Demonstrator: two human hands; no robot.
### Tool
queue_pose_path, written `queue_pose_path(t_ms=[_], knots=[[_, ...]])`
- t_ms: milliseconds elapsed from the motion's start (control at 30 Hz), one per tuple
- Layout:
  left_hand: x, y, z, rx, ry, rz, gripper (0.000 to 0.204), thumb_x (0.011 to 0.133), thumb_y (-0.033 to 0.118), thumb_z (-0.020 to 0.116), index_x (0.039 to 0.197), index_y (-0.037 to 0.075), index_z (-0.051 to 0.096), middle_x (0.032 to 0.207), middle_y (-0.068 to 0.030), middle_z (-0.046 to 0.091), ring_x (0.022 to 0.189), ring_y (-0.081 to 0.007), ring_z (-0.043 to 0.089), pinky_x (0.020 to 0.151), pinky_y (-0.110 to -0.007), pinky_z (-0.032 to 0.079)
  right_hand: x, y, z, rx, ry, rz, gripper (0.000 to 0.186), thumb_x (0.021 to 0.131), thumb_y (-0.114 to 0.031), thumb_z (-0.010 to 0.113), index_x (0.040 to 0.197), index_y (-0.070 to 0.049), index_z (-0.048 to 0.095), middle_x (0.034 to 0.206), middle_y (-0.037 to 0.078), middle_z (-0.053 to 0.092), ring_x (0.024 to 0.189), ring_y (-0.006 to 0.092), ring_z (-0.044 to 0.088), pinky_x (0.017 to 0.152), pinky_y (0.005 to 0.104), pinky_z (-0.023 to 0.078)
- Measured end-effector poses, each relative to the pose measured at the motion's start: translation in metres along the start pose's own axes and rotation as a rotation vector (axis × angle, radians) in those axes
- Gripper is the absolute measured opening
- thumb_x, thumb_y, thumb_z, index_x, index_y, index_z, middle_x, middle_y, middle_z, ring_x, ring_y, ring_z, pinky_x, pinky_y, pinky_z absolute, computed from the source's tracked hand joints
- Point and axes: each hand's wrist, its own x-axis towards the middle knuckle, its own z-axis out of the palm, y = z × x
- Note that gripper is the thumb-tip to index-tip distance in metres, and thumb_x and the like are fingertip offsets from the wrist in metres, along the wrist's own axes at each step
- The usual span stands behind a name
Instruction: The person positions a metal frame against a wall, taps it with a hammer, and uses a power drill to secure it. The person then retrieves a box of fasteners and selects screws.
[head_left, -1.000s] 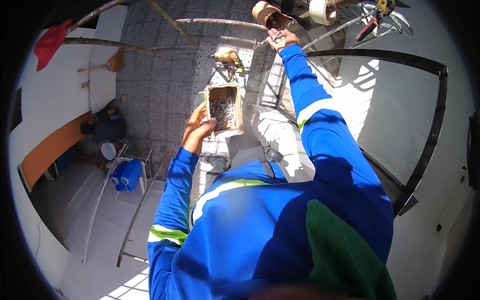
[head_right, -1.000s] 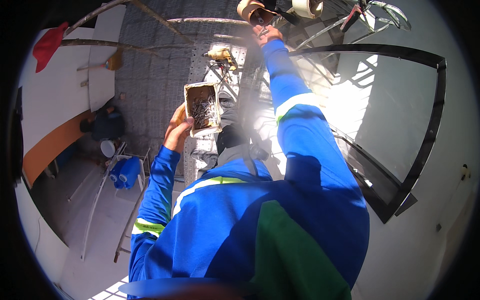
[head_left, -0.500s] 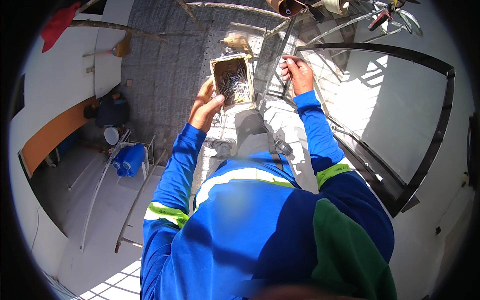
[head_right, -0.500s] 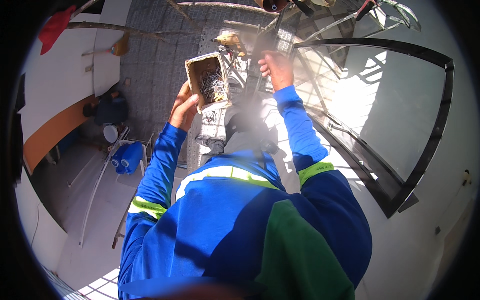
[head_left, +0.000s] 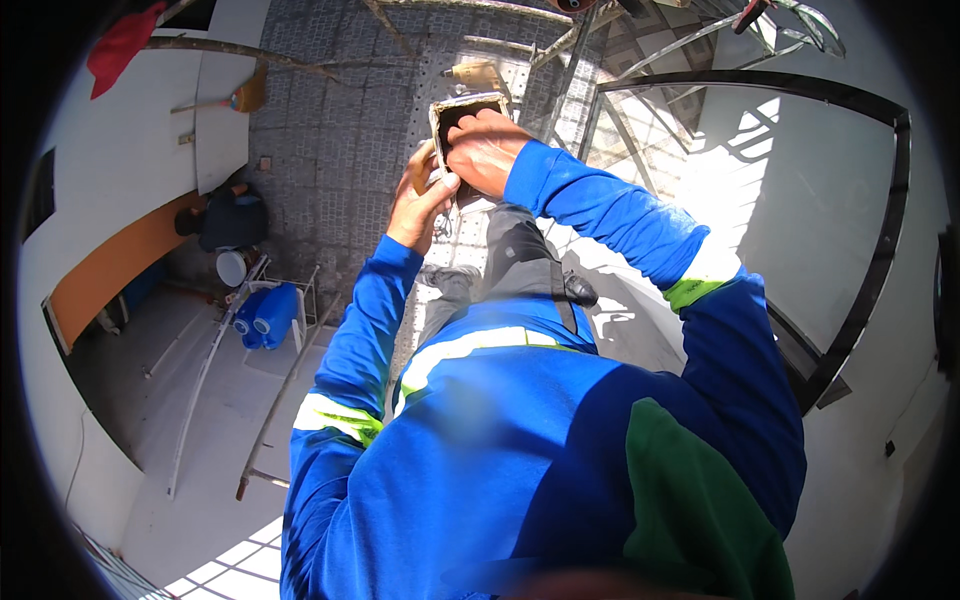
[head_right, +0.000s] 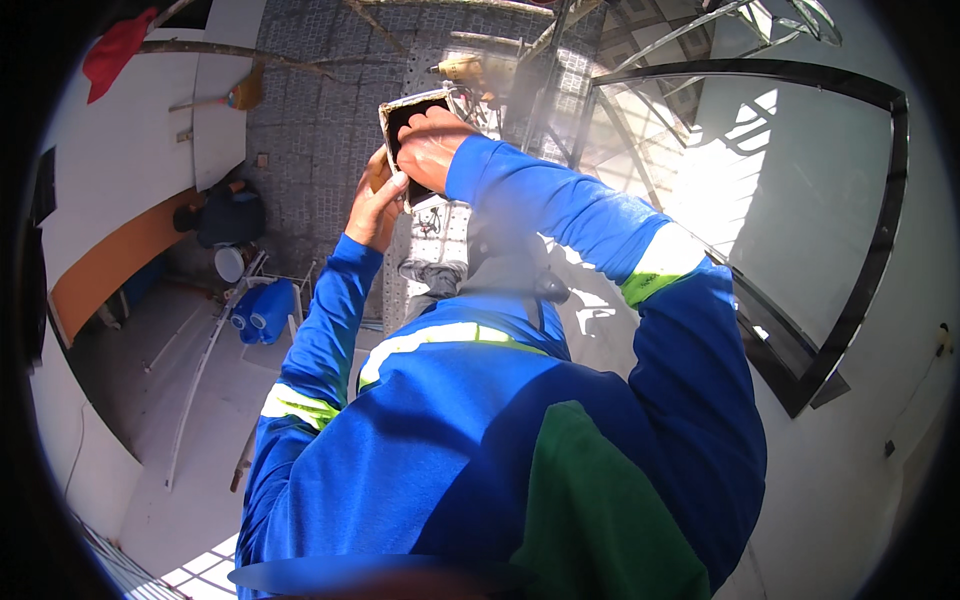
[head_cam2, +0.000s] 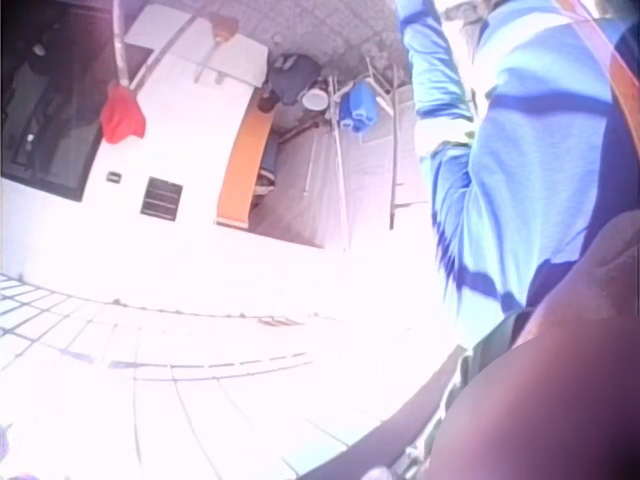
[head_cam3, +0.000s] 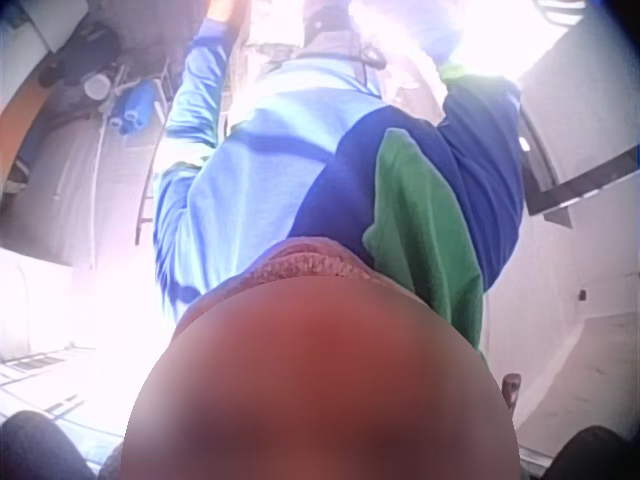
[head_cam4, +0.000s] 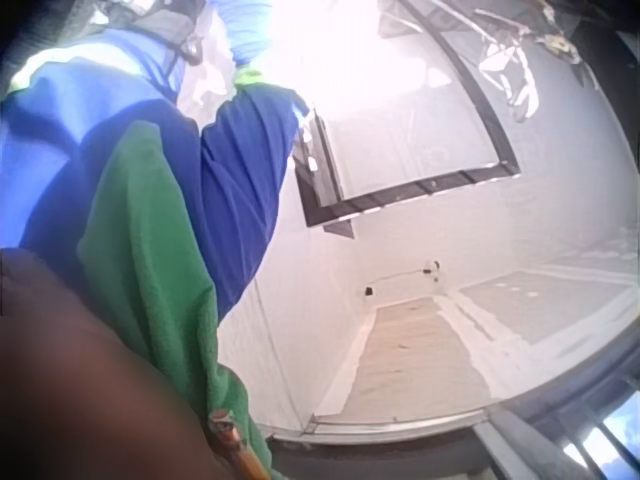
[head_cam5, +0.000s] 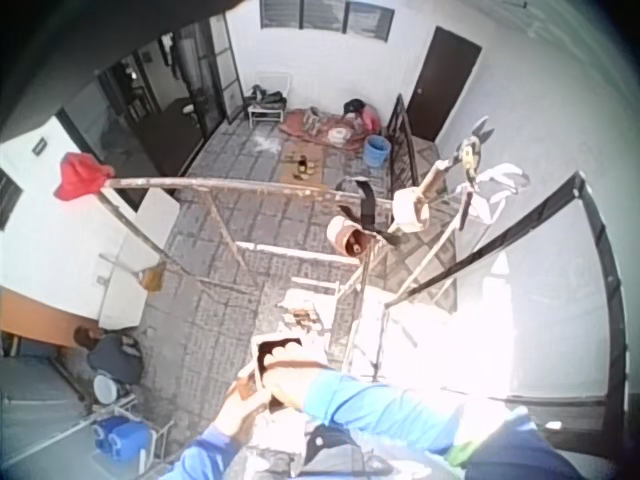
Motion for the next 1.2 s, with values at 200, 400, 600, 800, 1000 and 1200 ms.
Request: queue_pose_path(t_ms=[200, 400, 600, 800, 1000, 1200], knots=[[-0.003, 0.002, 0.005, 0.025, 0.005, 0.015, 0.079, 0.081, 0.021, 0.076, 0.149, 0.006, 0.038, 0.130, -0.0059, 0.053, 0.087, -0.0066, 0.051, 0.069, -0.022, 0.044, 0.004, -0.003, -0.002, 0.024, -0.146, 0.052, 0.013, 0.078, -0.018, 0.064, 0.073, -0.012, 0.074, 0.082, 0.006, 0.070, 0.086, 0.0230, 0.067, 0.070, 0.0371, 0.048], [-0.001, 0.005, 0.003, 0.009, -0.012, -0.028, 0.078, 0.081, 0.021, 0.076, 0.148, 0.008, 0.039, 0.127, -0.0041, 0.053, 0.094, -0.0084, 0.053, 0.071, -0.022, 0.045, 0.005, -0.002, -0.007, 0.006, -0.111, 0.072, 0.014, 0.076, -0.018, 0.064, 0.079, -0.007, 0.072, 0.085, 0.010, 0.068, 0.088, 0.0258, 0.066, 0.074, 0.0379, 0.051], [0.001, 0.009, 0.001, 0.008, -0.017, -0.072, 0.076, 0.083, 0.026, 0.074, 0.149, 0.013, 0.039, 0.133, -0.0027, 0.048, 0.115, -0.0150, 0.053, 0.084, -0.030, 0.049, -0.001, 0.012, -0.026, 0.080, 0.062, 0.046, 0.012, 0.075, -0.012, 0.065, 0.083, -0.006, 0.072, 0.091, 0.009, 0.065, 0.096, 0.0276, 0.064, 0.085, 0.0402, 0.052], [0.004, 0.015, 0.003, 0.010, -0.078, -0.065, 0.078, 0.086, 0.027, 0.073, 0.151, 0.009, 0.033, 0.136, -0.0093, 0.048, 0.120, -0.0195, 0.053, 0.092, -0.034, 0.050, -0.008, 0.022, -0.040, 0.109, 0.159, -0.005, 0.014, 0.073, -0.010, 0.065, 0.085, -0.007, 0.071, 0.093, 0.008, 0.062, 0.099, 0.0269, 0.063, 0.087, 0.0396, 0.053], [0.005, 0.019, 0.009, -0.009, -0.100, -0.051, 0.080, 0.087, 0.024, 0.073, 0.151, 0.002, 0.029, 0.138, -0.0145, 0.048, 0.125, -0.0241, 0.053, 0.098, -0.039, 0.050, -0.009, 0.023, -0.051, 0.093, 0.171, 0.021, 0.021, 0.074, -0.008, 0.064, 0.094, -0.008, 0.069, 0.090, 0.008, 0.061, 0.096, 0.0276, 0.064, 0.083, 0.0375, 0.054], [0.006, 0.017, 0.006, 0.023, -0.094, -0.073, 0.081, 0.087, 0.026, 0.072, 0.151, 0.004, 0.029, 0.139, -0.0142, 0.048, 0.125, -0.0234, 0.053, 0.098, -0.038, 0.050, -0.029, 0.047, -0.062, 0.411, 0.413, 0.142, 0.018, 0.082, -0.007, 0.069, 0.099, -0.005, 0.070, 0.096, 0.012, 0.067, 0.093, 0.0317, 0.065, 0.080, 0.0397, 0.053]])
